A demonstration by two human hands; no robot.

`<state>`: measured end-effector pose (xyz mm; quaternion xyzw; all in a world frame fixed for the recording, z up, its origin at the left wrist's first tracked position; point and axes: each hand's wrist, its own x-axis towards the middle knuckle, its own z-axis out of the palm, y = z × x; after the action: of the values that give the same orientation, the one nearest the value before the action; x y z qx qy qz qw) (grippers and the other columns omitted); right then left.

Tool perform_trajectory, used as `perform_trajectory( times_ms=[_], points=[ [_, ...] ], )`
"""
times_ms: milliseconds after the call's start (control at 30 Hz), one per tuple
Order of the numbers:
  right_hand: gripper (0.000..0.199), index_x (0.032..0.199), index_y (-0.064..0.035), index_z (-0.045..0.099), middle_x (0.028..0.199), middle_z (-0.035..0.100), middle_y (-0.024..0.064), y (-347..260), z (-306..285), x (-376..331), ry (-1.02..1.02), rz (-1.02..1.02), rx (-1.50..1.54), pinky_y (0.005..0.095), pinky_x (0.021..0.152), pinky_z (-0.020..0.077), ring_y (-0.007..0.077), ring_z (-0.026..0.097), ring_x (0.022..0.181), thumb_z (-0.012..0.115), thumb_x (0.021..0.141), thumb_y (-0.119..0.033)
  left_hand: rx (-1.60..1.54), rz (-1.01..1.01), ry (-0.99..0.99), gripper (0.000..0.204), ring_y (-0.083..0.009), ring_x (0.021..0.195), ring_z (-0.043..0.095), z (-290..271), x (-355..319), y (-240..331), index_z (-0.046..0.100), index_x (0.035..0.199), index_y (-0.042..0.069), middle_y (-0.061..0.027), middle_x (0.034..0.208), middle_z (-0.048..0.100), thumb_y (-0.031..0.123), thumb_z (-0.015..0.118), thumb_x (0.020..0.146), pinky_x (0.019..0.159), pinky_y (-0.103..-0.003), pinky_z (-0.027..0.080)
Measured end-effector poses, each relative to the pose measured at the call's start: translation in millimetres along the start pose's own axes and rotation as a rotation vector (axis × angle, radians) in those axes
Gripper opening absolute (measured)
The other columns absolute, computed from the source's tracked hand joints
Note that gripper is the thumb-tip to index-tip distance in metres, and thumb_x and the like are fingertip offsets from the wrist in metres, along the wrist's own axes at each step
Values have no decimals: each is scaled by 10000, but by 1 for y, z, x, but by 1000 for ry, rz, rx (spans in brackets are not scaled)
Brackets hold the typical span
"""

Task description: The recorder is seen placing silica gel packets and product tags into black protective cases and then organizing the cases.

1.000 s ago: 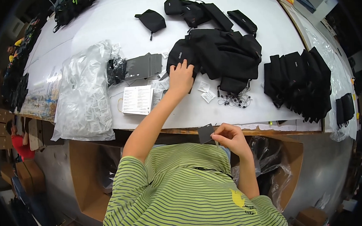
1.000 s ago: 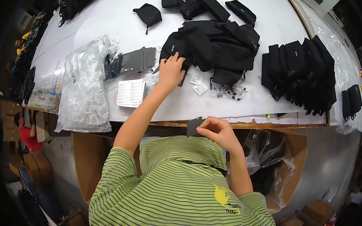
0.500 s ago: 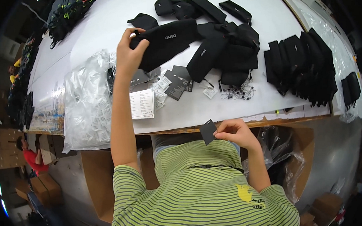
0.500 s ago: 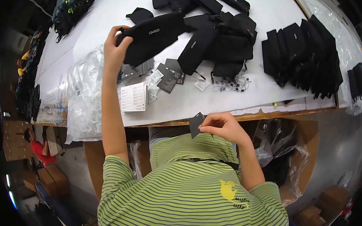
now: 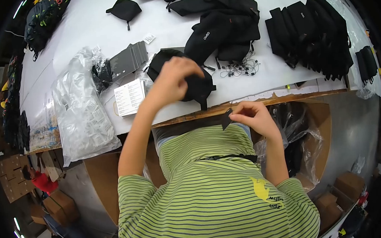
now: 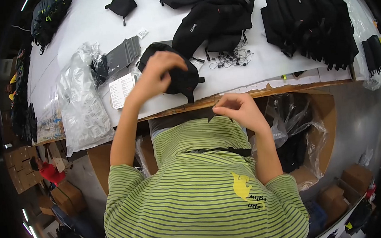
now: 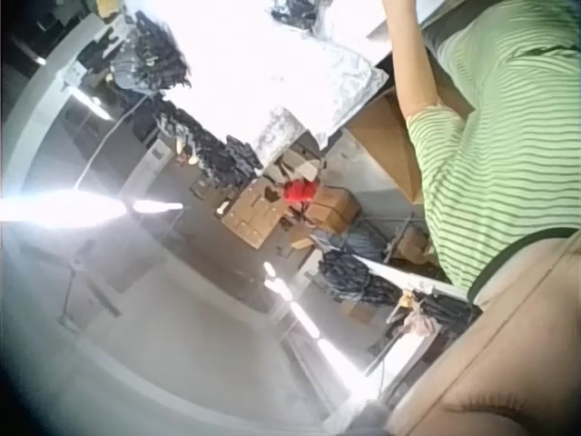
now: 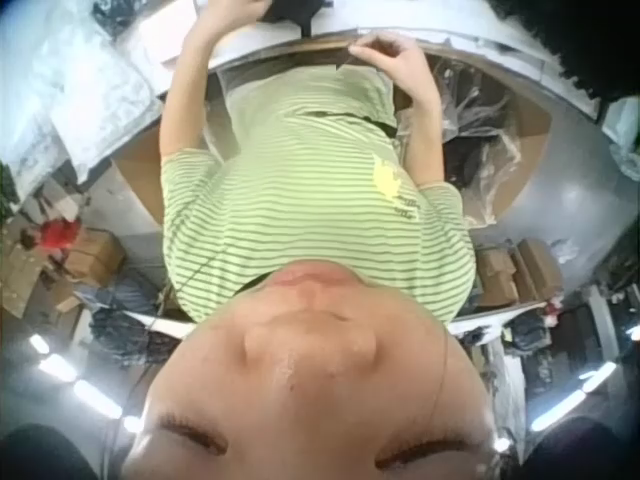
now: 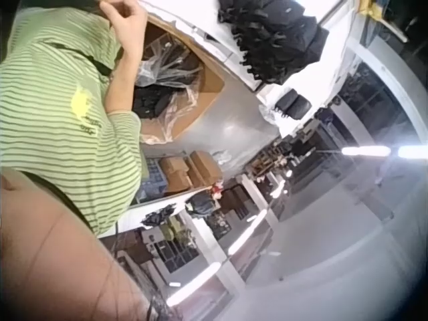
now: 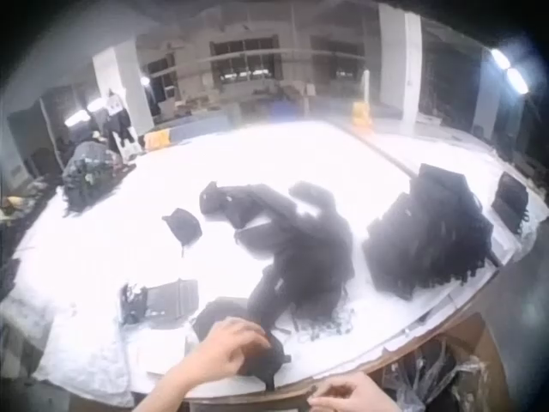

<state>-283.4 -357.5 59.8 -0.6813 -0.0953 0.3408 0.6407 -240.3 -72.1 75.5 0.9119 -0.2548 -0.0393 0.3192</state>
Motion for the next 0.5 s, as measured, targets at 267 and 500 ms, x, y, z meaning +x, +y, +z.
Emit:
perform_trajectory(
  times_ms=[267,500],
  points=[
    [115,784,-21,660,562,472,-49,-20,28,29,216,-87,-325,202,485,268,18,359,535,711,789,-124,129,-132,452,250,-303,1211,389,65,-51,37,677,870,180,-27,1331,468,104,740,641,993,-437,279],
    [95,817,15,616,657,587,98,-12,60,42,175,-280,-608,256,520,442,118,550,528,674,749,-16,-266,-433,694,136,-203,856,487,84,-73,56,703,787,115,-6,746,564,189,731,676,825,-340,338]
  ],
)
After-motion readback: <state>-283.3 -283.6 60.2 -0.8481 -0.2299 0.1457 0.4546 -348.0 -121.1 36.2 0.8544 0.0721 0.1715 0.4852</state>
